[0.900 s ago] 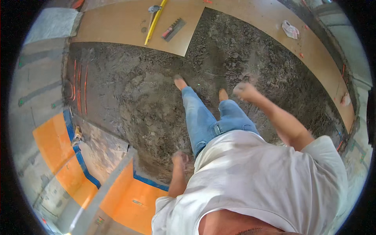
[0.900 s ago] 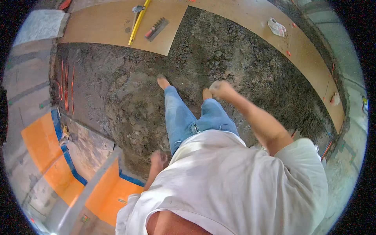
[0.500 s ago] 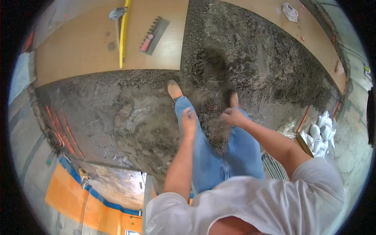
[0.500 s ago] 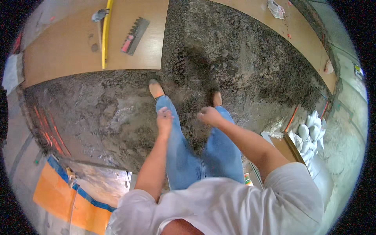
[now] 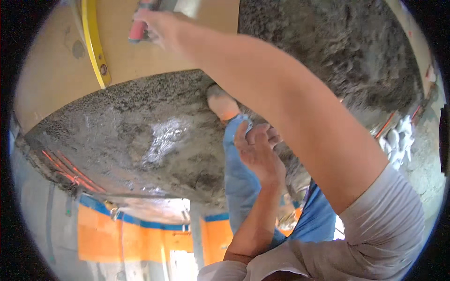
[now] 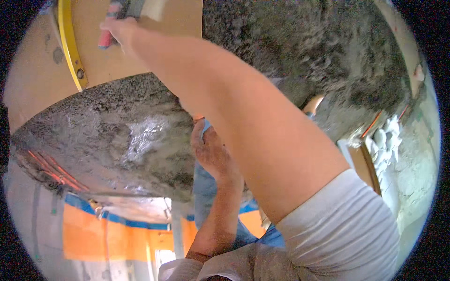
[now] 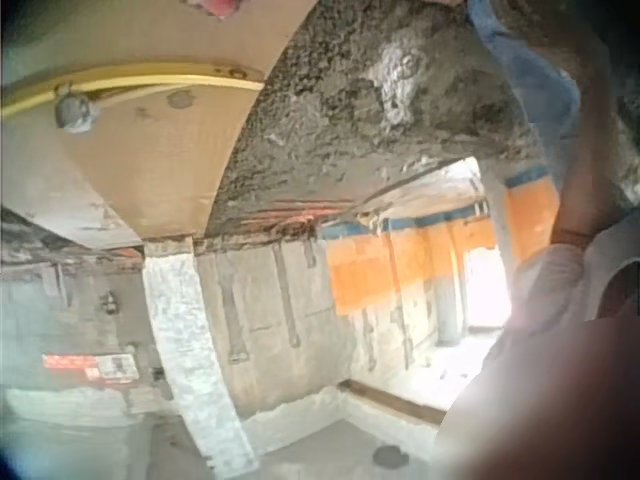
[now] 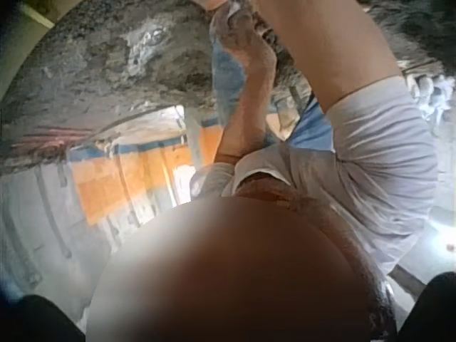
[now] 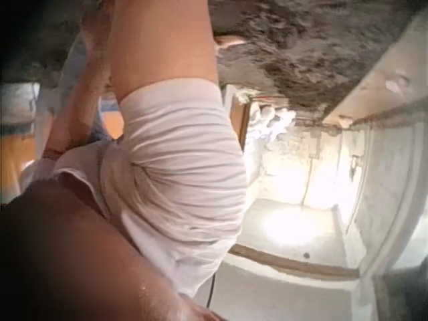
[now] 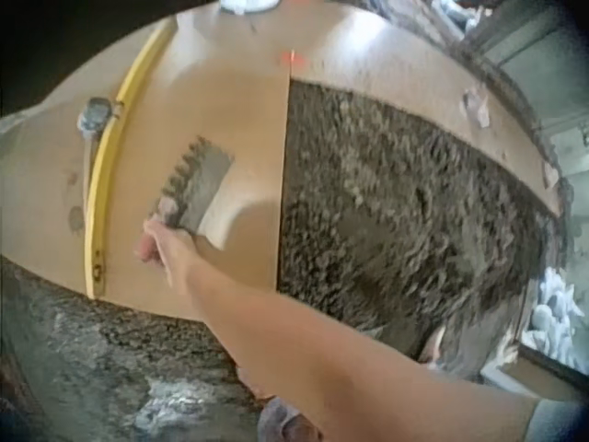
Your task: Spreading mortar on a floor surface using a notched trowel.
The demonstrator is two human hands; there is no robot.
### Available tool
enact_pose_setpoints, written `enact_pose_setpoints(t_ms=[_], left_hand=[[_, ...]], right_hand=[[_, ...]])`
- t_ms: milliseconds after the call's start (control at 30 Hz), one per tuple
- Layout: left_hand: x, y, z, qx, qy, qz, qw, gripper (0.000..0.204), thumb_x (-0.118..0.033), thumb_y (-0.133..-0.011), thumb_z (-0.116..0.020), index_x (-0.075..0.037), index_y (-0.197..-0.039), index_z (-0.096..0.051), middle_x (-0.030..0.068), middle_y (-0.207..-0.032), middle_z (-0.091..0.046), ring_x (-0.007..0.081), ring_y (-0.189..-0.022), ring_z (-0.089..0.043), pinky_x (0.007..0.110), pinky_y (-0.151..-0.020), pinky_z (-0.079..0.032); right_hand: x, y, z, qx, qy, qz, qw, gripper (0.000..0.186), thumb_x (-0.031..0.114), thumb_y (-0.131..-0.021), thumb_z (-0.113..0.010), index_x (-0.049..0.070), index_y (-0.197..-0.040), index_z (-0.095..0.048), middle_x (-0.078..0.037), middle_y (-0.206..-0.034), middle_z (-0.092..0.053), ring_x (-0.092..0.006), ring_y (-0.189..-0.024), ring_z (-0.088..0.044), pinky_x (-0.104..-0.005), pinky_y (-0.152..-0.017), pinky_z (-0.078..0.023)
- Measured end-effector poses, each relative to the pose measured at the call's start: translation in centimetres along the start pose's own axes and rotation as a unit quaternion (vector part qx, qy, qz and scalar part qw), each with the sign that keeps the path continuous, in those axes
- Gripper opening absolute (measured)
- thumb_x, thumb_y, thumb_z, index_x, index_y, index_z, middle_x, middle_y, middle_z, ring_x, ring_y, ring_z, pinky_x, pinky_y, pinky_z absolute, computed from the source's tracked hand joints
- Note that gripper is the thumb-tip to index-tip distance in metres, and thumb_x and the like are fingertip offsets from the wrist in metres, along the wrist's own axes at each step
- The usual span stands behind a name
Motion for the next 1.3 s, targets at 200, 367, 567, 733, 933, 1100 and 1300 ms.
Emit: enact_pose_setpoints(t_ms=[200, 367, 567, 733, 933, 1100, 1300], left_hand=[[-1.5, -2.4, -1.2, -0.077, 0.030, 0.022, 0.996, 0.043, -0.012, -0.086, -0.053, 0.000, -0.124, -0.036, 0.0125, -0.091, -0.059, 0.0201, -0.073, -0.060, 0.031, -0.061, -0.051], [-1.7, -4.6, -2.4, -0.048, 0.043, -0.013, 0.998, 0.041, -0.010, -0.085, -0.053, 0.000, -0.121, -0.038, 0.0121, -0.091, -0.055, 0.0210, -0.072, -0.057, 0.033, -0.063, -0.050], [-1.6, -4.5, -5.6, 0.008, 0.018, 0.046, 0.999, 0.038, -0.009, -0.085, -0.051, -0.001, -0.120, -0.038, 0.0109, -0.090, -0.054, 0.0204, -0.069, -0.057, 0.034, -0.061, -0.050], [-1.8, -5.2, -5.4, -0.003, 0.054, 0.063, 0.997, 0.026, -0.010, -0.085, -0.054, -0.008, -0.111, -0.047, 0.0042, -0.076, -0.057, 0.0176, -0.064, -0.058, 0.033, -0.057, -0.049], [-1.6, -4.6, -6.5, 0.003, 0.028, 0.074, 0.997, 0.024, -0.011, -0.085, -0.054, -0.009, -0.108, -0.048, 0.0016, -0.070, -0.052, 0.0177, -0.061, -0.057, 0.031, -0.056, -0.048], [-1.4, -4.9, -5.7, -0.006, 0.033, 0.074, 0.997, 0.038, -0.009, -0.083, -0.053, -0.003, -0.119, -0.042, 0.0012, -0.064, -0.050, 0.0180, -0.057, -0.057, 0.032, -0.055, -0.048], [-0.7, -3.9, -6.9, 0.001, 0.059, 0.075, 0.995, 0.030, -0.008, -0.081, -0.054, -0.004, -0.110, -0.048, 0.0008, -0.062, -0.046, 0.0165, -0.056, -0.054, 0.033, -0.055, -0.047]], right_hand=[[0.9, 1.2, 2.4, 0.001, -0.084, 0.013, 0.996, 0.011, 0.017, -0.080, -0.059, 0.009, -0.076, -0.052, -0.006, -0.064, -0.051, -0.0167, -0.054, -0.050, -0.0337, -0.049, -0.039], [7.1, 12.7, 10.9, -0.093, 0.225, 0.121, 0.962, 0.013, 0.018, -0.081, -0.062, 0.009, -0.084, -0.055, 0.001, -0.056, -0.047, -0.0077, -0.047, -0.045, -0.0256, -0.041, -0.036], [19.6, 16.7, 19.3, -0.042, 0.172, 0.064, 0.982, 0.028, 0.033, -0.086, -0.062, 0.007, -0.084, -0.054, -0.002, -0.055, -0.051, -0.0119, -0.039, -0.048, -0.0267, -0.038, -0.042], [26.2, 8.9, 20.4, -0.154, 0.089, 0.060, 0.982, 0.031, 0.036, -0.092, -0.054, 0.007, -0.084, -0.050, -0.001, -0.059, -0.046, -0.0123, -0.046, -0.048, -0.0293, -0.040, -0.042], [28.7, 0.7, 21.9, -0.077, -0.066, 0.097, 0.990, 0.032, 0.041, -0.089, -0.055, 0.011, -0.081, -0.045, -0.002, -0.066, -0.045, -0.0148, -0.051, -0.046, -0.0369, -0.047, -0.048], [26.6, -0.3, 20.6, -0.098, -0.082, 0.066, 0.990, 0.028, 0.036, -0.093, -0.050, 0.011, -0.082, -0.045, -0.001, -0.065, -0.046, -0.0129, -0.053, -0.050, -0.0343, -0.047, -0.048], [26.2, -2.9, 22.9, -0.052, -0.051, 0.028, 0.997, 0.039, 0.042, -0.096, -0.040, 0.017, -0.065, -0.037, 0.001, -0.053, -0.034, -0.0146, -0.043, -0.037, -0.0325, -0.042, -0.040]])
Point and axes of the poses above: each hand's wrist, its own y-axis away from the middle knuckle, its own z-axis out of the back of the hand, x = y × z, the point moved 4 cm from there along -y, towards the middle knuckle
